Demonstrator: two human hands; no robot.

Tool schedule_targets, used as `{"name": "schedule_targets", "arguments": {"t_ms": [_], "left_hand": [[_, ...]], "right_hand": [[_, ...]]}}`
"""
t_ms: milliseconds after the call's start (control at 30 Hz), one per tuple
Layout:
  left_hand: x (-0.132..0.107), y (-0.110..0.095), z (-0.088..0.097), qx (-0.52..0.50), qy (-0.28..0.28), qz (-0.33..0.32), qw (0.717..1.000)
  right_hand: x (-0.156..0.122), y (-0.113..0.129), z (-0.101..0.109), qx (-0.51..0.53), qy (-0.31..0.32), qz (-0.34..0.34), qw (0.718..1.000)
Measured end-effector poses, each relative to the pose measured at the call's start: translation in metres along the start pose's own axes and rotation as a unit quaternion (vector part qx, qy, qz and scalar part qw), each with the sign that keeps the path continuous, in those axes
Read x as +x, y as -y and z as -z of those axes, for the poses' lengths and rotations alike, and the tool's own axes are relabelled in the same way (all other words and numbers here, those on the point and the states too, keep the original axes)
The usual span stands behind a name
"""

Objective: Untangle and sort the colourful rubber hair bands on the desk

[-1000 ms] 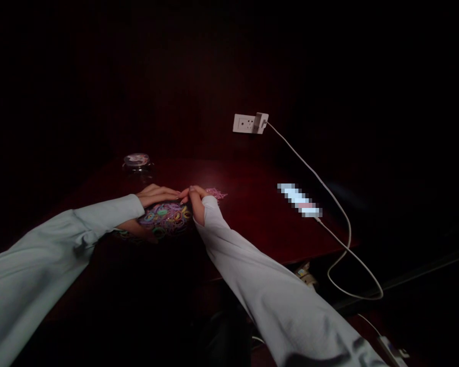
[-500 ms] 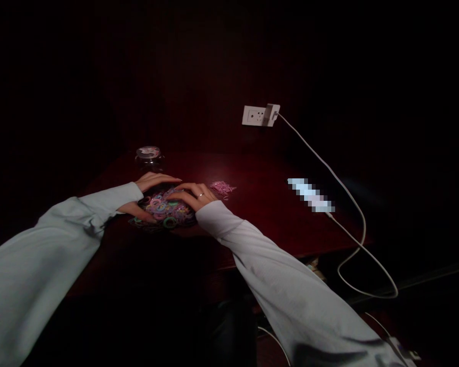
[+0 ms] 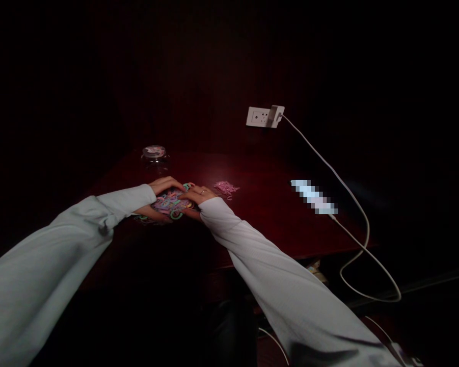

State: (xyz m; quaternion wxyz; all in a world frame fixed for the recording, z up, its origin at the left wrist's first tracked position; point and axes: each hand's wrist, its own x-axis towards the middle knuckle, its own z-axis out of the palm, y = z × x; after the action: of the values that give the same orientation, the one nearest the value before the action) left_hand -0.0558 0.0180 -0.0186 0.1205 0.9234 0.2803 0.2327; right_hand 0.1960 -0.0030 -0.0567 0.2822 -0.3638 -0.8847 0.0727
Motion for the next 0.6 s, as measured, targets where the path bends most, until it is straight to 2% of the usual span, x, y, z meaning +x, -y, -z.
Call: {"name": "schedule_targets", "arguments": {"t_ms": [167, 333, 400, 500, 600], "left_hand": [[0.008, -0.029, 0.011, -0.007, 0.037, -0.021, 0.999], [0.012, -0.033, 0.015, -0.022, 0.027, 0.019, 0.999], [0.011, -0.032, 0.014, -0.028, 0.006, 0.057, 0.998], [0.011, -0.031, 0.010, -0.059, -0.027, 0.136, 0.989], [0.012, -0.031, 0.003, -0.122, -0.060, 0.200, 0.970]], "right_hand": [[0.001, 0.002, 0.003, 0.069, -0.032, -0.004, 0.997], [-0.004, 0.007, 0.012, 0.197, -0.076, -0.071, 0.975], [-0.004, 0.007, 0.012, 0.274, -0.096, -0.111, 0.950], [-0.003, 0.007, 0.011, 0.392, -0.108, -0.163, 0.899], [-0.003, 0.010, 0.012, 0.454, -0.115, -0.191, 0.863]]}}
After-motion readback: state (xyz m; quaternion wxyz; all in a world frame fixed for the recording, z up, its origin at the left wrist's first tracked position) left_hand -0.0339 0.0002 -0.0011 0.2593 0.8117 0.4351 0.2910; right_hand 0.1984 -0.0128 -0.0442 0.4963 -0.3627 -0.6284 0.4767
